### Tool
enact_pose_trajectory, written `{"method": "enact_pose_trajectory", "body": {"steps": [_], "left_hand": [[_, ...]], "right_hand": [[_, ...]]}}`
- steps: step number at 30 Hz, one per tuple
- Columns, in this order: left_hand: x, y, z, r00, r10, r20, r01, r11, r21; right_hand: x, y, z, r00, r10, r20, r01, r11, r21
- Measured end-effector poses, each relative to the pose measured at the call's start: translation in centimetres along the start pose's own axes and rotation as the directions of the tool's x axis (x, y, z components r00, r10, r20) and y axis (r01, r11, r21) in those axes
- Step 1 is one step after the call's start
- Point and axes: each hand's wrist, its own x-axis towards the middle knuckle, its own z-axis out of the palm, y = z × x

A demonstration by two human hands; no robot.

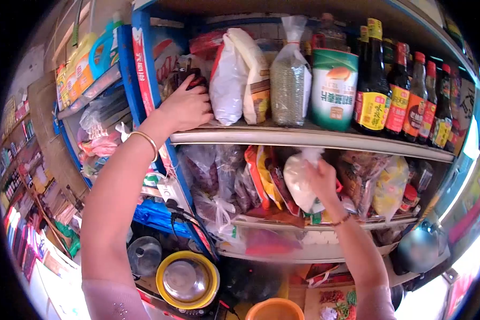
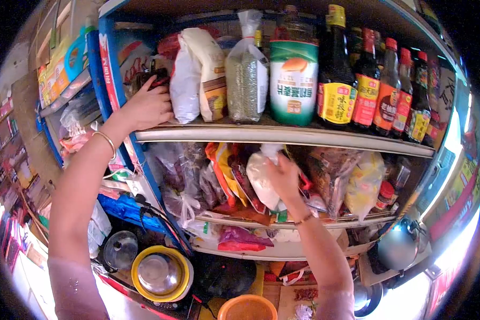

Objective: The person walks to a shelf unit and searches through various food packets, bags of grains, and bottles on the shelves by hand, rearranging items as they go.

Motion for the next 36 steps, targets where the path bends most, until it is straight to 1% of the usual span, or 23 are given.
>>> {"method": "enact_pose_trajectory", "body": {"steps": [1,2,4,6,8,10,14,16,18,19,20,22,23,25,26,28,30,31,32,33,34,35,36], "left_hand": [[-0.1,0.2,-0.2,0.999,-0.015,0.032,0.015,1.0,0.025],[-0.4,0.0,0.0,0.999,-0.027,0.035,0.026,0.999,0.024],[-0.8,-0.8,0.4,1.0,-0.026,0.001,0.026,0.997,0.071],[-1.6,-1.5,1.0,0.999,-0.041,-0.025,0.042,0.997,0.062],[-2.0,-1.8,2.0,0.996,-0.061,-0.067,0.066,0.995,0.074],[-1.8,-1.6,2.2,0.995,-0.079,-0.057,0.08,0.997,0.022],[-1.0,-2.0,2.8,0.989,-0.085,-0.121,0.072,0.991,-0.114],[-0.6,-1.8,1.9,0.983,-0.092,-0.156,0.064,0.983,-0.17],[0.4,-0.9,-0.4,0.986,-0.147,0.077,0.158,0.975,-0.158],[0.9,-0.3,-0.8,0.987,-0.135,0.082,0.144,0.982,-0.12],[1.7,-0.1,-0.4,0.981,-0.126,0.144,0.141,0.985,-0.102],[2.4,0.3,0.7,0.977,-0.133,0.169,0.168,0.963,-0.209],[2.8,0.4,1.7,0.978,-0.128,0.168,0.162,0.964,-0.21],[2.8,0.8,3.3,0.986,-0.153,0.067,0.166,0.929,-0.331],[2.6,0.6,3.5,0.986,-0.153,0.065,0.166,0.928,-0.333],[2.0,0.3,3.8,0.983,-0.141,0.118,0.178,0.892,-0.416],[1.7,-0.1,3.3,0.99,-0.11,0.088,0.137,0.896,-0.422],[1.4,0.1,1.9,0.958,-0.283,0.046,0.268,0.826,-0.497],[1.2,0.2,0.6,0.894,-0.448,0.018,0.377,0.728,-0.572],[0.7,0.5,-0.5,0.812,-0.516,-0.271,0.286,0.759,-0.585],[0.8,0.8,-1.2,0.812,-0.514,-0.278,0.28,0.76,-0.587],[1.2,1.1,-1.8,0.805,-0.333,-0.491,0.047,0.861,-0.507],[1.6,1.5,-2.3,0.731,-0.132,-0.67,-0.177,0.911,-0.373]], "right_hand": [[-0.6,0.3,-0.3,0.993,0.113,-0.021,-0.106,0.969,0.225],[-1.2,0.3,-0.8,0.973,0.229,-0.017,-0.199,0.878,0.435],[-2.9,-1.2,-2.9,0.922,0.383,0.056,-0.336,0.72,0.608],[-5.1,-3.6,-5.3,0.889,0.457,0.032,-0.343,0.617,0.709],[-7.5,-3.9,-8.3,0.846,0.532,0.028,-0.373,0.553,0.745],[-9.5,-6.1,-11.0,0.825,0.564,0.037,-0.4,0.536,0.744],[-12.2,-9.2,-14.3,0.831,0.552,-0.066,-0.343,0.603,0.72],[-12.8,-10.5,-15.0,0.838,0.544,-0.051,-0.367,0.63,0.685],[-13.0,-12.3,-14.9,0.836,0.542,-0.085,-0.352,0.648,0.676],[-12.9,-13.1,-14.8,0.841,0.536,-0.071,-0.368,0.664,0.651],[-12.8,-13.8,-14.7,0.846,0.53,-0.054,-0.385,0.679,0.625],[-12.6,-15.5,-14.4,0.854,0.518,-0.044,-0.383,0.686,0.619],[-12.5,-16.2,-14.1,0.86,0.51,-0.027,-0.387,0.686,0.616],[-11.6,-17.8,-13.1,0.87,0.493,-0.01,-0.375,0.674,0.637],[-11.0,-18.4,-12.6,0.885,0.466,0.005,-0.353,0.662,0.661],[-9.9,-19.6,-11.4,0.9,0.435,0.011,-0.341,0.689,0.64],[-8.3,-21.7,-10.0,0.924,0.383,0.007,-0.29,0.685,0.668],[-7.6,-22.5,-9.7,0.931,0.365,0.029,-0.291,0.692,0.661],[-7.1,-23.4,-9.2,0.933,0.359,0.02,-0.283,0.698,0.657],[-6.7,-24.3,-8.7,0.941,0.336,0.046,-0.276,0.682,0.678],[-6.5,-24.8,-8.3,0.947,0.312,0.07,-0.27,0.664,0.697],[-6.4,-24.8,-8.1,0.946,0.309,0.098,-0.285,0.649,0.706],[-6.4,-24.9,-7.8,0.947,0.308,0.091,-0.28,0.654,0.703]]}}
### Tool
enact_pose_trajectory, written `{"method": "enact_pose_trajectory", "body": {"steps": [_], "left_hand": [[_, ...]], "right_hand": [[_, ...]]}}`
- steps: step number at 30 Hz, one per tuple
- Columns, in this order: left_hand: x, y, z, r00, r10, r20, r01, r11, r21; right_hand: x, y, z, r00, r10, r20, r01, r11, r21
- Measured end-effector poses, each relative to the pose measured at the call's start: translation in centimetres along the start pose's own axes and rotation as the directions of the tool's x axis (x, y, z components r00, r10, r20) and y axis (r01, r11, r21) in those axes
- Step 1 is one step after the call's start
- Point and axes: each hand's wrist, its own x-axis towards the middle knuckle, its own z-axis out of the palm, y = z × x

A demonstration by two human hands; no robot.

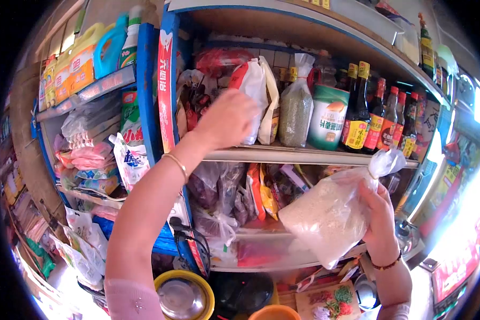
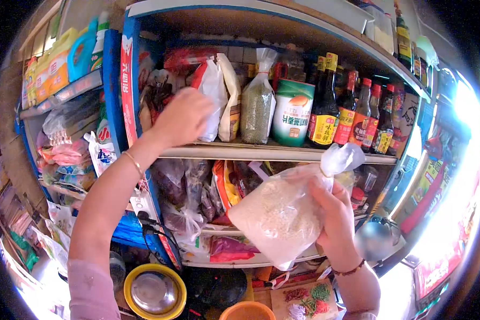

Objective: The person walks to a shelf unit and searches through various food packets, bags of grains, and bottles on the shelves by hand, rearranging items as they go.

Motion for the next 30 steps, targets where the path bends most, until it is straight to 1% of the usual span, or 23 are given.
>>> {"method": "enact_pose_trajectory", "body": {"steps": [1,2,4,5,6,8,9,10,12,14,16,17,18,19,20,21,22,24,25,28,29,30], "left_hand": [[0.4,0.2,0.8,0.965,0.048,0.257,-0.05,0.999,0.003],[0.2,0.2,1.2,0.966,0.046,0.254,-0.046,0.999,-0.006],[0.1,0.0,1.6,0.974,0.11,0.199,-0.112,0.994,0.001],[-0.2,-0.3,1.3,0.975,0.089,0.205,-0.1,0.994,0.046],[-0.7,-0.8,0.8,0.974,0.095,0.208,-0.106,0.993,0.044],[-1.6,-1.7,-0.7,0.956,0.019,0.293,-0.071,0.983,0.171],[-2.5,-2.6,-1.0,0.968,0.022,0.252,-0.073,0.978,0.195],[-2.2,-2.5,-1.1,0.966,0.032,0.256,-0.084,0.977,0.194],[-2.0,-2.0,-1.3,0.947,-0.02,0.32,-0.071,0.961,0.269],[-0.7,-1.0,0.2,0.948,-0.007,0.319,-0.082,0.961,0.264],[0.6,-0.3,2.5,0.951,-0.076,0.301,-0.008,0.963,0.268],[1.1,0.7,3.1,0.963,-0.144,0.23,0.117,0.985,0.128],[2.0,1.1,3.6,0.965,-0.139,0.223,0.112,0.985,0.127],[3.5,1.9,4.0,0.838,-0.466,0.286,0.489,0.872,-0.013],[4.1,2.4,4.2,0.586,-0.704,0.401,0.794,0.598,-0.109],[3.8,2.2,5.1,0.626,-0.739,0.248,0.771,0.635,-0.054],[3.8,2.3,5.0,0.627,-0.736,0.253,0.769,0.636,-0.055],[3.7,2.2,4.7,0.645,-0.721,0.254,0.72,0.684,0.115],[3.2,1.8,4.6,0.647,-0.718,0.257,0.718,0.687,0.113],[2.0,0.4,3.4,0.747,-0.621,0.239,0.546,0.777,0.314],[2.0,0.7,2.7,0.754,-0.611,0.241,0.517,0.779,0.356],[2.0,1.1,2.0,0.755,-0.609,0.242,0.514,0.78,0.357]], "right_hand": [[-0.1,0.2,0.3,1.0,0.022,-0.014,-0.022,1.0,-0.008],[-0.2,0.3,0.5,0.998,0.048,-0.027,-0.049,0.999,-0.016],[-0.6,0.3,0.5,0.996,0.068,-0.052,-0.069,0.997,-0.02],[-1.0,0.1,0.6,0.996,0.073,-0.044,-0.074,0.997,-0.021],[-1.4,-0.1,0.6,0.996,0.077,-0.039,-0.078,0.997,-0.019],[-2.2,-0.6,0.1,0.997,0.053,-0.058,-0.054,0.998,-0.023],[-2.5,-0.9,-0.3,0.997,0.033,-0.075,-0.035,0.999,-0.032],[-2.8,-1.1,-0.9,0.996,0.029,-0.081,-0.031,0.999,-0.023],[-3.4,-1.5,-2.0,0.996,0.043,-0.075,-0.049,0.995,-0.085],[-3.6,-1.6,-2.2,0.998,0.041,-0.056,-0.046,0.995,-0.092],[-3.7,-1.8,-1.9,0.995,0.037,-0.098,-0.042,0.998,-0.047],[-4.0,-1.9,-1.8,0.995,0.03,-0.1,-0.034,0.998,-0.048],[-4.3,-2.0,-1.6,0.994,0.034,-0.101,-0.038,0.998,-0.039],[-4.6,-2.3,-1.8,0.994,0.035,-0.105,-0.038,0.999,-0.032],[-4.8,-2.4,-2.2,0.993,0.034,-0.11,-0.037,0.999,-0.03],[-5.1,-2.5,-2.6,0.992,0.043,-0.114,-0.048,0.998,-0.043],[-5.3,-2.5,-2.8,0.992,0.052,-0.119,-0.06,0.997,-0.057],[-5.5,-2.8,-3.0,0.993,0.053,-0.108,-0.06,0.996,-0.066],[-5.6,-3.0,-3.0,0.994,0.053,-0.091,-0.06,0.995,-0.079],[-5.5,-3.7,-2.9,0.994,0.046,-0.098,-0.057,0.992,-0.111],[-5.4,-3.7,-2.9,0.994,0.045,-0.098,-0.056,0.993,-0.109],[-5.2,-3.7,-2.8,0.993,0.022,-0.114,-0.033,0.995,-0.094]]}}
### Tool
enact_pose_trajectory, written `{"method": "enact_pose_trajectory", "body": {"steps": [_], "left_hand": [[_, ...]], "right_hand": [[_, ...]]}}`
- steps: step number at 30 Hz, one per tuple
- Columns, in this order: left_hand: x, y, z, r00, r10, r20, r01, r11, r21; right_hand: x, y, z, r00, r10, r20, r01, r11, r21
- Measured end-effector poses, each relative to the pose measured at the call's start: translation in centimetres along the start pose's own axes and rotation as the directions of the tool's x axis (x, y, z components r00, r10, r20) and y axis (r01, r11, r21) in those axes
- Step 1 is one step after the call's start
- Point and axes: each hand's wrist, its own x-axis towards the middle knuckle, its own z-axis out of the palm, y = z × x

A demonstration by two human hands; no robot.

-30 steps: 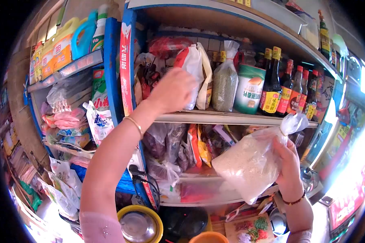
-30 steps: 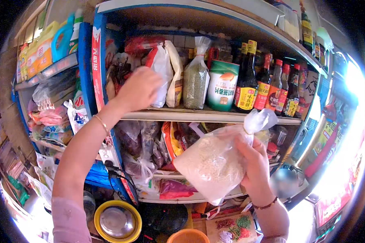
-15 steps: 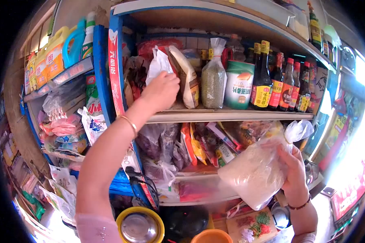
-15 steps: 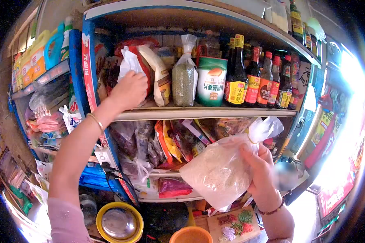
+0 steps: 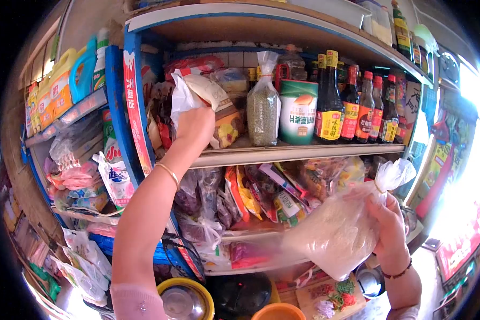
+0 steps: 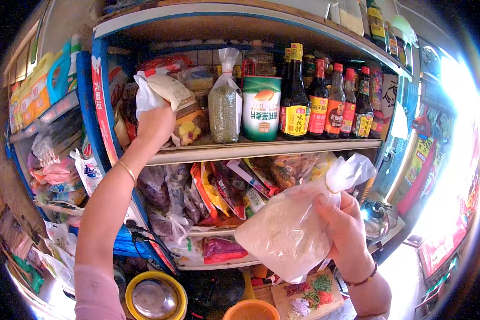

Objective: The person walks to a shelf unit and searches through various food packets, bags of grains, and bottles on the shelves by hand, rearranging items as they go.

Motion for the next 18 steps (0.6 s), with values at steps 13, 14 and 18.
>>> {"method": "enact_pose_trajectory", "body": {"steps": [13,14,18], "left_hand": [[3.9,6.1,3.4,0.81,0.547,0.211,-0.582,0.794,0.176],[3.7,6.2,3.5,0.822,0.517,0.239,-0.558,0.815,0.158],[2.6,5.3,4.5,0.738,0.584,0.338,-0.657,0.736,0.161]], "right_hand": [[-1.1,0.0,-0.6,0.999,0.043,-0.011,-0.042,0.998,0.045],[-1.3,0.1,-0.7,0.998,0.06,-0.001,-0.06,0.998,0.032],[-1.2,0.4,0.2,0.997,0.066,0.041,-0.068,0.997,0.036]]}}
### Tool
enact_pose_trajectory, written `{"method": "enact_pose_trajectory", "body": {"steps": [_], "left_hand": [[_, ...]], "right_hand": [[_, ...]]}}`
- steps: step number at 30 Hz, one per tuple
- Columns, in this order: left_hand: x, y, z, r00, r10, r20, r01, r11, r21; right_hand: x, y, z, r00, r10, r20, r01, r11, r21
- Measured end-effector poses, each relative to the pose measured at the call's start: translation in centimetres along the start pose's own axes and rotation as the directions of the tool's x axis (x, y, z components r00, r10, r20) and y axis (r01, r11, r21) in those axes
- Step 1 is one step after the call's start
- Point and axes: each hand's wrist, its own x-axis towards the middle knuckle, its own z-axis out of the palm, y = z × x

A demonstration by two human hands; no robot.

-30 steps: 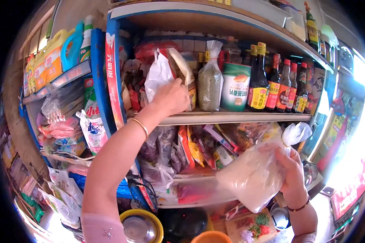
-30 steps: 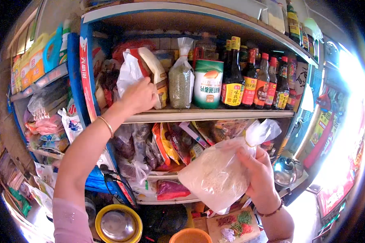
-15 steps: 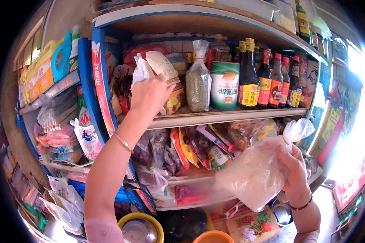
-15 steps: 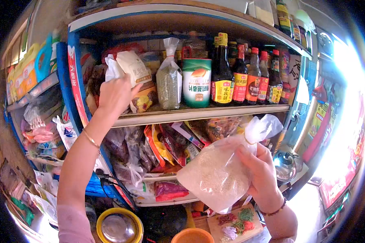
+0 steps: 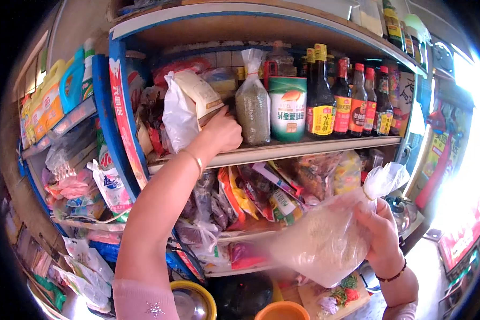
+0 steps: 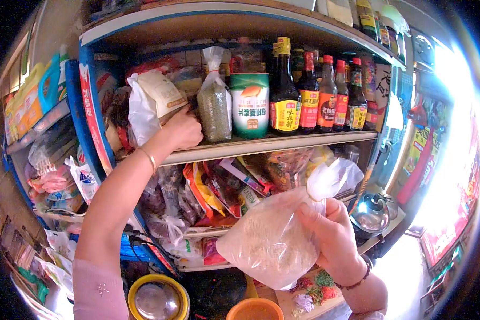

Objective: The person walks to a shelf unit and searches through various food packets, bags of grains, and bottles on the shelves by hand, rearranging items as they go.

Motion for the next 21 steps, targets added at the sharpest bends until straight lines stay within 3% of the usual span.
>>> {"method": "enact_pose_trajectory", "body": {"steps": [4,6,7,10,12,14,17,19,21], "left_hand": [[-0.3,-0.8,0.2,0.998,-0.07,0.002,0.07,0.995,0.071],[-0.7,-0.8,0.1,0.963,-0.179,0.202,0.14,0.971,0.194],[-0.7,-1.0,0.5,0.953,-0.203,0.225,0.153,0.963,0.221],[-0.9,-1.0,0.2,0.955,-0.228,0.188,0.201,0.968,0.152],[-1.5,-1.4,0.7,0.938,-0.229,0.259,0.189,0.967,0.171],[-2.5,-2.6,1.8,0.991,-0.131,-0.022,0.132,0.99,0.047],[-4.4,-2.9,1.3,0.99,-0.127,-0.06,0.127,0.992,-0.004],[-4.2,-2.5,2.1,0.961,-0.225,-0.16,0.221,0.974,-0.042],[-3.7,-2.3,1.4,0.957,-0.27,-0.106,0.267,0.963,-0.045]], "right_hand": [[0.9,0.0,1.1,1.0,-0.02,0.014,0.02,1.0,0.013],[1.7,-0.1,1.9,0.999,-0.043,0.0,0.043,0.999,0.004],[2.4,-0.4,2.4,0.998,-0.07,-0.005,0.07,0.998,0.002],[5.5,-1.1,4.3,0.993,-0.111,0.029,0.112,0.993,-0.04],[8.9,-1.0,6.1,0.986,-0.168,0.009,0.168,0.982,-0.081],[12.2,-1.8,9.4,0.972,-0.23,0.055,0.23,0.973,0.005],[18.4,-2.4,12.9,0.945,-0.305,0.116,0.307,0.952,-0.002],[22.0,-2.5,16.0,0.923,-0.384,0.031,0.385,0.923,-0.024],[26.2,-2.1,17.5,0.882,-0.472,0.006,0.461,0.859,-0.223]]}}
